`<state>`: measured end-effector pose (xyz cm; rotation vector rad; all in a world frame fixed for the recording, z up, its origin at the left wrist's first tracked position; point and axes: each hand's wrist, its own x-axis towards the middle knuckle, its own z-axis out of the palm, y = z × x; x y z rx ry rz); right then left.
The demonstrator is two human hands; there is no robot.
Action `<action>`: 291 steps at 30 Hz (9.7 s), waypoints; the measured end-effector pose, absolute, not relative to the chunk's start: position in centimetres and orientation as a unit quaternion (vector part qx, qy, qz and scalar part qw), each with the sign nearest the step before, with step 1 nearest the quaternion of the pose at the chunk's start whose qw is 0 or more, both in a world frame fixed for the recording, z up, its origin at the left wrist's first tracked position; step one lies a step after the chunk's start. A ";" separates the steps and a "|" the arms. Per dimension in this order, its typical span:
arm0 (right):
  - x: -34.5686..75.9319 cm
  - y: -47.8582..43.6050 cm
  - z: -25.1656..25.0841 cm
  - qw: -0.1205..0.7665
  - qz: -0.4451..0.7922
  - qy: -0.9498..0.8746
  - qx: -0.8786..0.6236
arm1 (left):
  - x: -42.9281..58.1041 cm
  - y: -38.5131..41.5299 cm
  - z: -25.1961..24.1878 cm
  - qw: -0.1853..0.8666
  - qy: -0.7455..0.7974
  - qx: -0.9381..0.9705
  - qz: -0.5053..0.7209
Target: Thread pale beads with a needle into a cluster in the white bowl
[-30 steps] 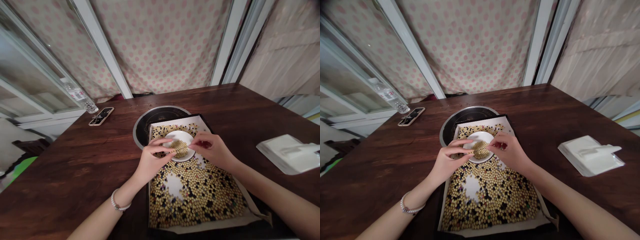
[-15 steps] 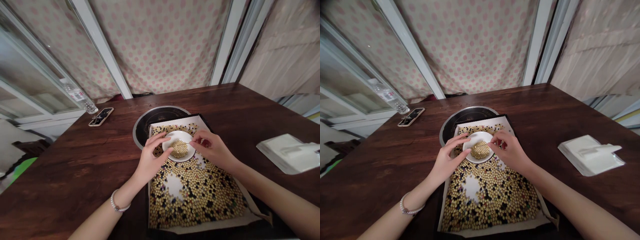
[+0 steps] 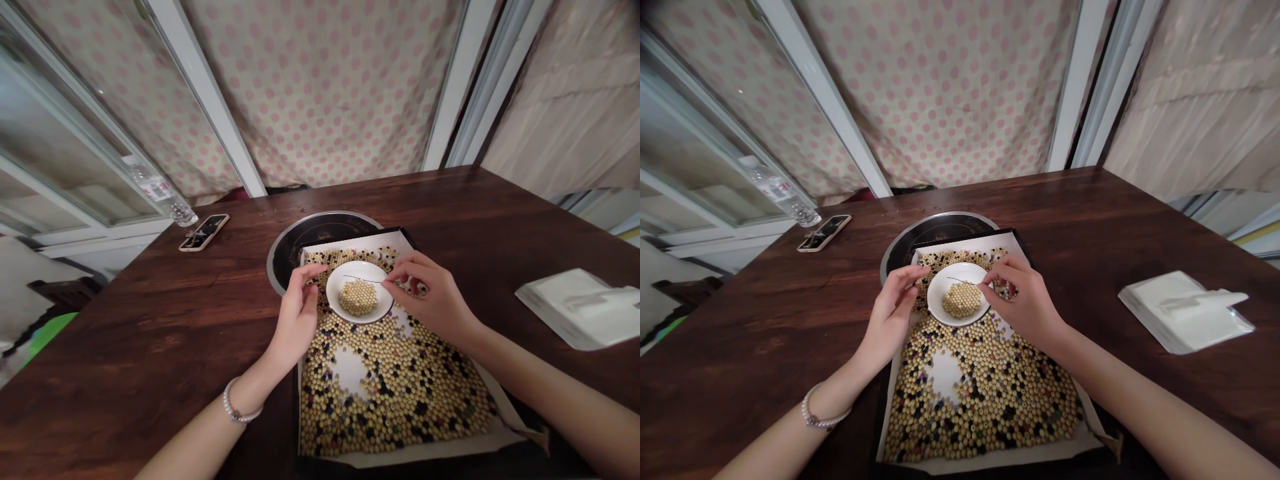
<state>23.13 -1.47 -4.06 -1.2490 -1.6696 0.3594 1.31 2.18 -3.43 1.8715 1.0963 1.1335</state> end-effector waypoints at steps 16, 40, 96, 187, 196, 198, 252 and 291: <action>23.3 -1.5 -3.9 0.547 0.156 -0.653 -0.500 | 0.5 2.0 -3.2 0.135 0.501 0.839 0.166; 23.2 -2.0 -3.3 0.542 0.143 -0.651 -0.512 | 0.3 -1.3 -0.4 0.184 0.365 0.911 -0.056; 23.3 -2.4 -3.2 0.548 0.132 -0.669 -0.484 | 1.1 -4.2 1.8 0.239 0.204 0.924 -0.217; 23.7 -1.0 -4.7 0.393 0.272 -0.739 -0.475 | 0.9 -2.0 -1.0 0.658 0.421 0.623 0.048; 23.6 -1.3 -4.5 0.376 0.247 -0.753 -0.481 | 0.4 -1.5 -1.4 0.679 0.430 0.592 0.053; 23.7 -1.3 -4.5 0.374 0.249 -0.752 -0.482 | 0.3 -1.5 -1.3 0.679 0.430 0.593 0.051; 22.5 -3.6 -3.2 0.436 0.156 -0.773 -0.434 | 0.1 1.1 -2.8 0.457 0.477 0.615 0.430; 22.4 -3.7 -2.7 0.405 0.139 -0.791 -0.437 | 0.8 -0.2 -2.7 0.222 0.442 0.749 0.441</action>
